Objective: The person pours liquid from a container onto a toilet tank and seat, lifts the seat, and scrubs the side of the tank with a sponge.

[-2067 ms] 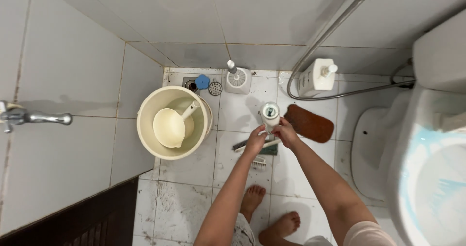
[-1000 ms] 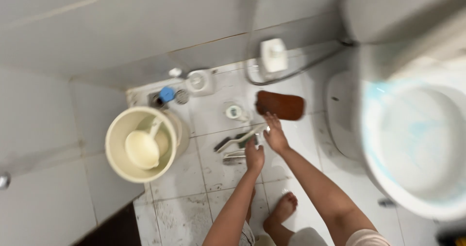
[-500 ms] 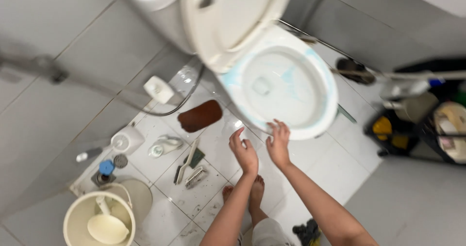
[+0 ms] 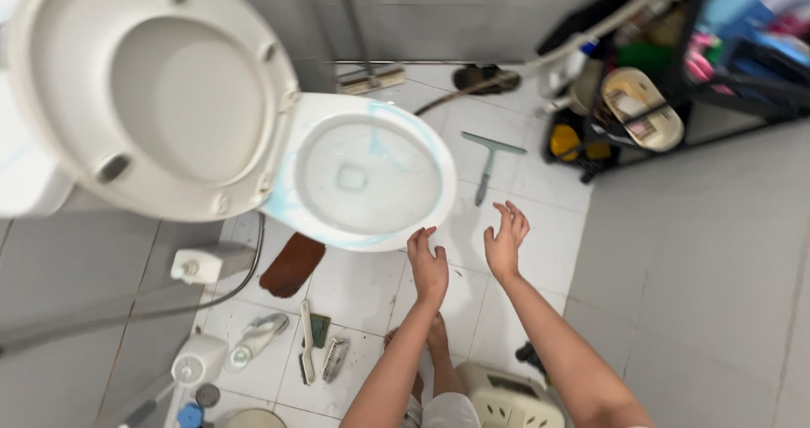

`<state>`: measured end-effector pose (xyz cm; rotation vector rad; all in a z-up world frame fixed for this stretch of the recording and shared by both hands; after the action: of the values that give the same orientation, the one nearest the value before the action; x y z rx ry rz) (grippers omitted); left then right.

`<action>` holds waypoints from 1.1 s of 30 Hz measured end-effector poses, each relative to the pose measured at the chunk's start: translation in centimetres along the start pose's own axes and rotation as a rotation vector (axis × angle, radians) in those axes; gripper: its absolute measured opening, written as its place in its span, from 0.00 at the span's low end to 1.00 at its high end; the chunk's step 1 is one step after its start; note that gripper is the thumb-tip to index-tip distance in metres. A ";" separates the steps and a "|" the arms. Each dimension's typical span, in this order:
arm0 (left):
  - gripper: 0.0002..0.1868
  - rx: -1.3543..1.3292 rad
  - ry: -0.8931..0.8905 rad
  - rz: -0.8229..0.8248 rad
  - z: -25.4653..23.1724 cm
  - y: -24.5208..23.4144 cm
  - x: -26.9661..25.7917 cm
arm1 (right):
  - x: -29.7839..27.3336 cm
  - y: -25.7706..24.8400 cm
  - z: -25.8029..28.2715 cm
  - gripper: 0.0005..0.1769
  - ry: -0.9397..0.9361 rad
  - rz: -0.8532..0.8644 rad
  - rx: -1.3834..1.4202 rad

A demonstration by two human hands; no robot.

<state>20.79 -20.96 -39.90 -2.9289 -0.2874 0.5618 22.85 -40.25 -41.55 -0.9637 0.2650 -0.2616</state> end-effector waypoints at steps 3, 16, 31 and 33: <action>0.21 0.036 0.037 0.067 -0.6 2.1 -1.2 | -0.3 -2.7 -2.5 0.32 0.069 -0.053 0.008; 0.22 0.108 0.142 0.395 -13.1 14.8 -6.9 | 0.1 -22.4 -6.0 0.32 0.114 -0.283 -0.032; 0.22 0.159 0.268 0.516 -28.0 27.4 -5.4 | 21.5 -38.4 -10.4 0.13 -0.087 -0.552 -0.148; 0.22 0.158 0.273 0.508 -29.4 28.8 -4.9 | 25.6 -37.2 -13.0 0.15 -0.055 -0.439 -0.228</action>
<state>32.08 -53.08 -16.23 -2.8635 0.5191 0.2157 38.70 -79.02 -20.31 -1.2496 0.0291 -0.6151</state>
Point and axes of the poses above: each hand's wrist, its own x-axis towards the middle knuckle, its own y-axis out of the palm, z = x × y, the point moved 6 cm from there along x, towards the middle knuckle, and after that the axes turned 12 degrees about -x, right-handed, at the moved point
